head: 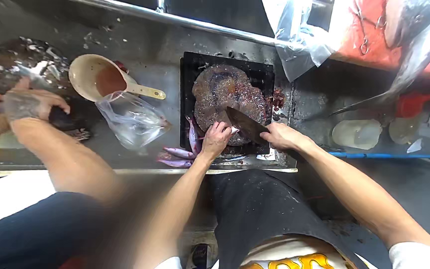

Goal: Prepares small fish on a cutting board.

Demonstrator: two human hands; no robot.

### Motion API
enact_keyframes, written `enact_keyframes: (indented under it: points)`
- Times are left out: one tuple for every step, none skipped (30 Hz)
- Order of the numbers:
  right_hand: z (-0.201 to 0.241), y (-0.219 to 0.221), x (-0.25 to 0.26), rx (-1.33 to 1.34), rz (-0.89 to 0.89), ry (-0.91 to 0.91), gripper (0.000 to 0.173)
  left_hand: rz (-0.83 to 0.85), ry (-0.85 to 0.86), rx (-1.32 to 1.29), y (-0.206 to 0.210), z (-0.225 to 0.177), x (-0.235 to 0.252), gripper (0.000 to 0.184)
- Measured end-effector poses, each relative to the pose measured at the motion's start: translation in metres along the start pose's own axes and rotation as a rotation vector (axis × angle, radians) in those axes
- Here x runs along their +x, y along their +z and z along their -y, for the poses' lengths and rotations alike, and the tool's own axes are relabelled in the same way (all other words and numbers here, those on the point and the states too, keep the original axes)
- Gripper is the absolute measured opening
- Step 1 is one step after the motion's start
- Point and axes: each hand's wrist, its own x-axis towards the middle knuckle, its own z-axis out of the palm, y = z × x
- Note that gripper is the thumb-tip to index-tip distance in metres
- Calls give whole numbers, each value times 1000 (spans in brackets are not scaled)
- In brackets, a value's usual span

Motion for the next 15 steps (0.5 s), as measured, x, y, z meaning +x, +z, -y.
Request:
enact_keyframes:
  points:
    - [-2,2,5,131,28,21,45,-10,11,0,1,0,0,22]
    - [-4,5,8,246,52,34,45,-19,21,-1,3,1,-1,22]
    - [-6,8,10,328,68,36,43,-30,24,-8,3,1,-1,21]
    - [-8,12,11,389,79,32,42,-34,18,-22,2,1,-1,19]
    - [-9,17,9,435,92,33,41,-31,4,-36,2,0,-1,18]
    - [-9,22,2,471,99,45,40,-26,-14,-49,1,-1,-2,18]
    - [-10,26,-8,499,104,62,40,-25,-34,-62,0,-2,0,18]
    - [-12,28,-16,511,120,76,39,-32,-52,-68,-1,-2,2,18]
    - [-17,30,-26,492,143,80,40,-39,-69,-72,-1,-3,3,19]
    - [-23,31,-34,441,157,61,41,-37,-81,-75,-2,-4,4,20]
    - [-29,30,-42,370,148,31,41,-22,-88,-73,-4,-3,6,21]
    - [-33,27,-49,279,111,-1,44,4,-90,-70,-6,-3,8,23]
    - [-35,24,-57,168,38,-33,48,37,-92,-64,-8,-4,10,28]
    - [-36,21,-64,40,-51,-64,50,77,-95,-51,-10,-4,12,35]
    - [-35,20,-69,-74,-129,-80,52,122,-95,-31,-11,-5,13,41]
